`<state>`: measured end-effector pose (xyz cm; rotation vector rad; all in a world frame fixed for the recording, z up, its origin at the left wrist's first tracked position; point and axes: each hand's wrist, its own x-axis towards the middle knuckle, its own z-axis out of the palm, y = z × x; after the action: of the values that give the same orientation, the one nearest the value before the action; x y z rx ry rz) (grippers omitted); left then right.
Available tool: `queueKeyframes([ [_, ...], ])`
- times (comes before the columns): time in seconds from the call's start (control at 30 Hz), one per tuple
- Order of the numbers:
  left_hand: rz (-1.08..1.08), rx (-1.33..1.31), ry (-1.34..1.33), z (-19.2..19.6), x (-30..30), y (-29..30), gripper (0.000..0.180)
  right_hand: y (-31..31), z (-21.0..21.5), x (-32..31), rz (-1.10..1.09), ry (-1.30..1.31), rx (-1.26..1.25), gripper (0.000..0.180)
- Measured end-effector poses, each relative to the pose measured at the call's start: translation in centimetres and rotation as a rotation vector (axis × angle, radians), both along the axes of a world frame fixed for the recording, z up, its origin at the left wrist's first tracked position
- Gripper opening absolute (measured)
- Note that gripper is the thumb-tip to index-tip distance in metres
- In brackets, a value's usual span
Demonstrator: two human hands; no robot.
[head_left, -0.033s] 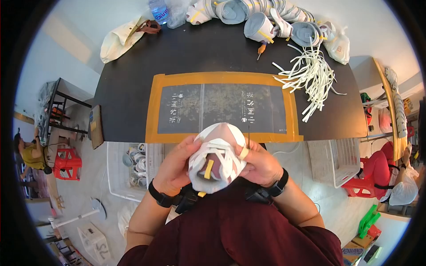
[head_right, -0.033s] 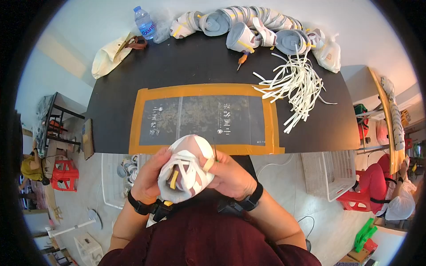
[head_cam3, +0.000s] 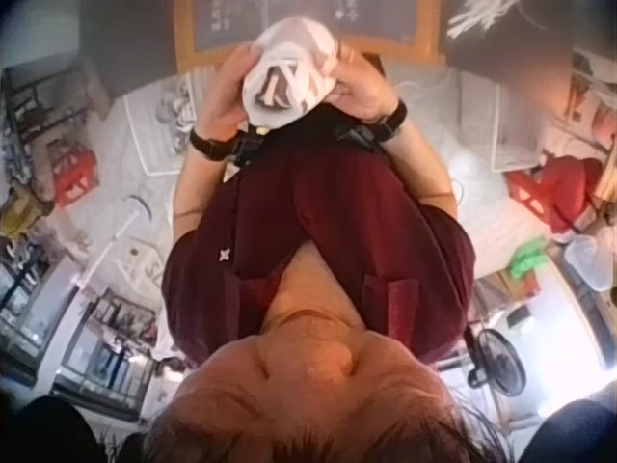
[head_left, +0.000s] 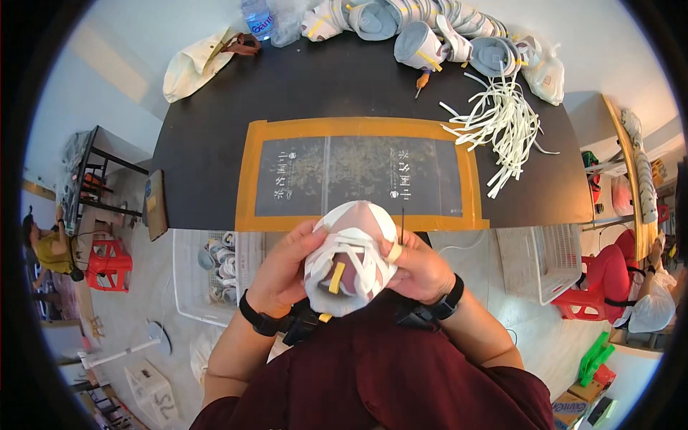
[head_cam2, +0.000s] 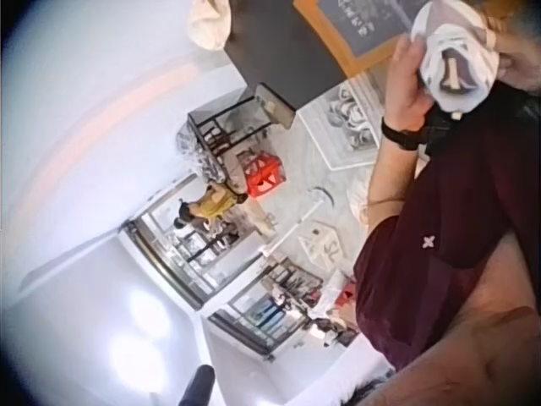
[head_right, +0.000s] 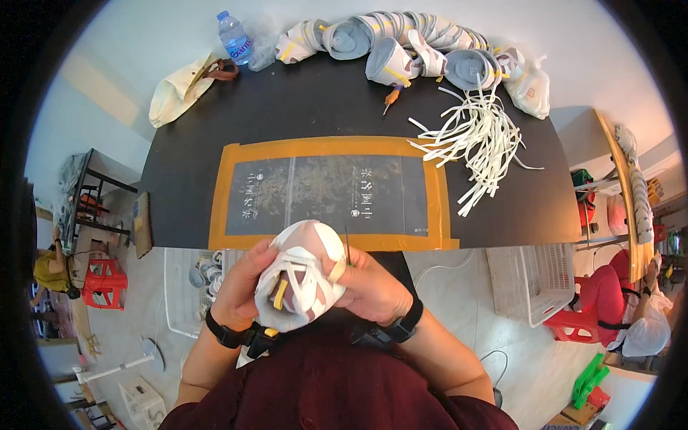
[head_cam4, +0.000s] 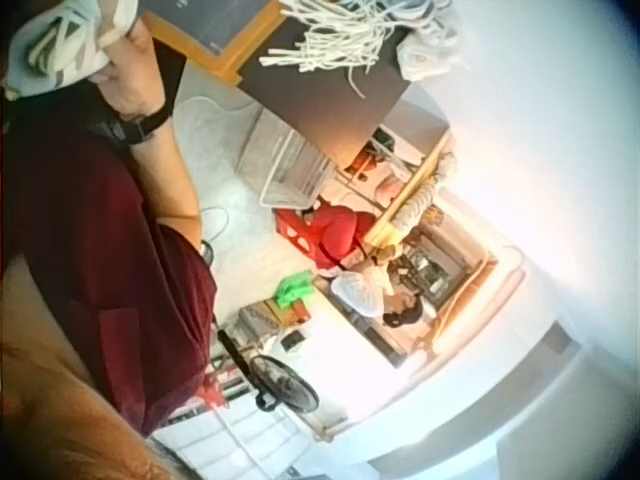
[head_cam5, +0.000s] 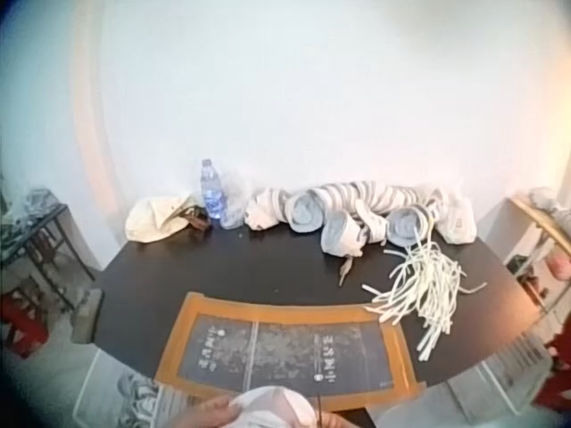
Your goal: Threading laces through the eyelets of a shoe in a workshop setting.
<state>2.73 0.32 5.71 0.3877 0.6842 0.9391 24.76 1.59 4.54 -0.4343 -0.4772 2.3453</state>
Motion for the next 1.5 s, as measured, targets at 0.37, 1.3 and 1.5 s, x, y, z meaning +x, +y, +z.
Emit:
queueKeyframes([
  [0.37,0.178,0.245,0.255,3.0,-0.8,1.4,0.027,-1.1,-0.8,-1.4,-0.046,-0.073,0.262,0.034],
  [1.3,0.246,-0.033,-0.072,-2.3,-3.6,0.5,0.014,3.4,1.5,-1.8,-0.389,-0.969,1.013,0.018],
  [1.5,0.244,0.03,0.008,-2.3,-3.9,0.3,0.014,6.2,1.7,-3.8,-0.281,-0.926,1.308,0.033],
])
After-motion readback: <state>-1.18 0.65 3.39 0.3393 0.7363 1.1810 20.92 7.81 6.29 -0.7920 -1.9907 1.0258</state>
